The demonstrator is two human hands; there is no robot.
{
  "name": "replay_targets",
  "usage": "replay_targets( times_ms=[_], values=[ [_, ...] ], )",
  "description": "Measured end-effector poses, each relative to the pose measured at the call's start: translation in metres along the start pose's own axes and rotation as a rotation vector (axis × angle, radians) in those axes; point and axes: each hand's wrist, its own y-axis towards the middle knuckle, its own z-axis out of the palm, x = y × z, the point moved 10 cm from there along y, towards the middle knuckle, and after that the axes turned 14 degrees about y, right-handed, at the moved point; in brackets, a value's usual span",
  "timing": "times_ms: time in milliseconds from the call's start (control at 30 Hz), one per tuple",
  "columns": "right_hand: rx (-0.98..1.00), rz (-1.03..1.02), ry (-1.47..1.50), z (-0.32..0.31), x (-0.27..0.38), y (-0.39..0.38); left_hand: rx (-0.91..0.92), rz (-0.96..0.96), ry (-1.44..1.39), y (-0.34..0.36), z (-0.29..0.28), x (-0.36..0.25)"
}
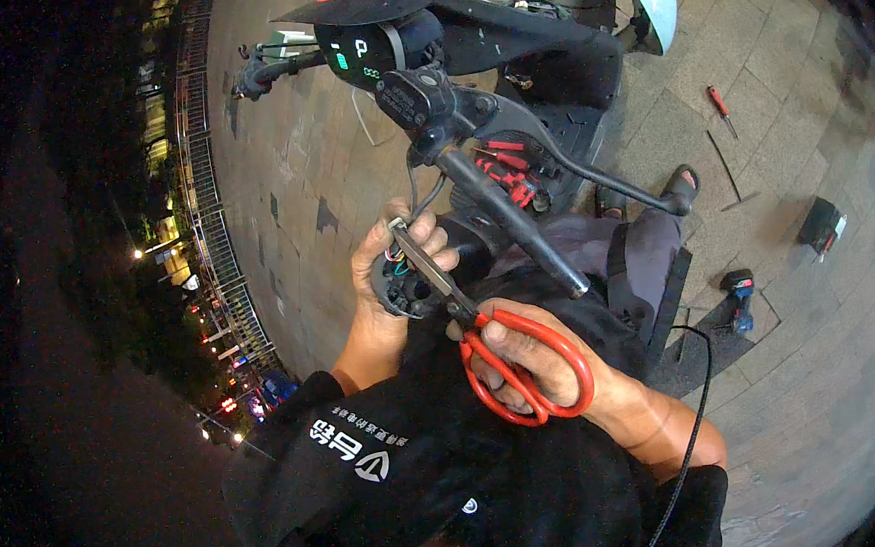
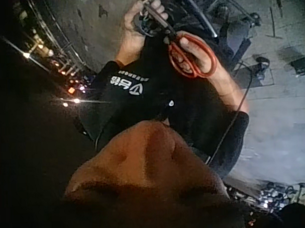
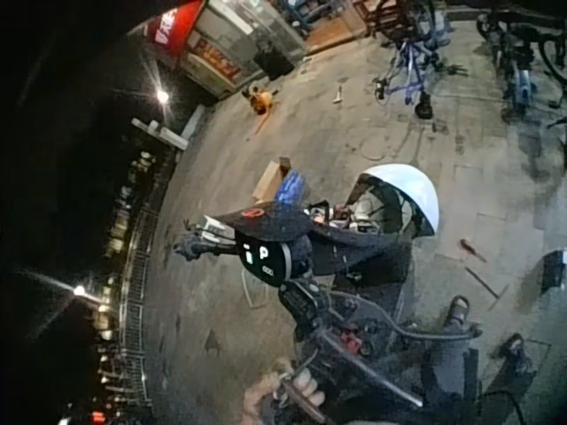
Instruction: The person repairs wiring on an electric scooter's handlebar assembly. They strip wire ends with a screwdriver, connect wires to a small connector, and trim excess wire with scissors. The scooter's digital display is visible and active during the process.
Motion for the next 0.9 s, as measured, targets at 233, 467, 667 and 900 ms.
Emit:
replay_targets(
  times_ms=[233, 467, 667, 900],
  values=[
    [0.025, 0.02, 0.102, 0.002, -0.003, -0.001, 0.031, 0.001, -0.008, -0.001, 0.0, 0.002],
    [-0.016, 0.015, 0.044, 0.003, 0.0, -0.006, -0.015, 0.008, 0.03, -0.005, 0.0, 0.004],
    [-0.03, 0.031, -0.021, -0.003, -0.001, -0.006, -0.127, 0.031, 0.083, -0.014, -0.01, 0.004],
    [0.064, 0.018, 0.021, -0.01, -0.003, -0.001, -0.053, 0.076, 0.06, -0.012, -0.005, 0.001]
  ],
)
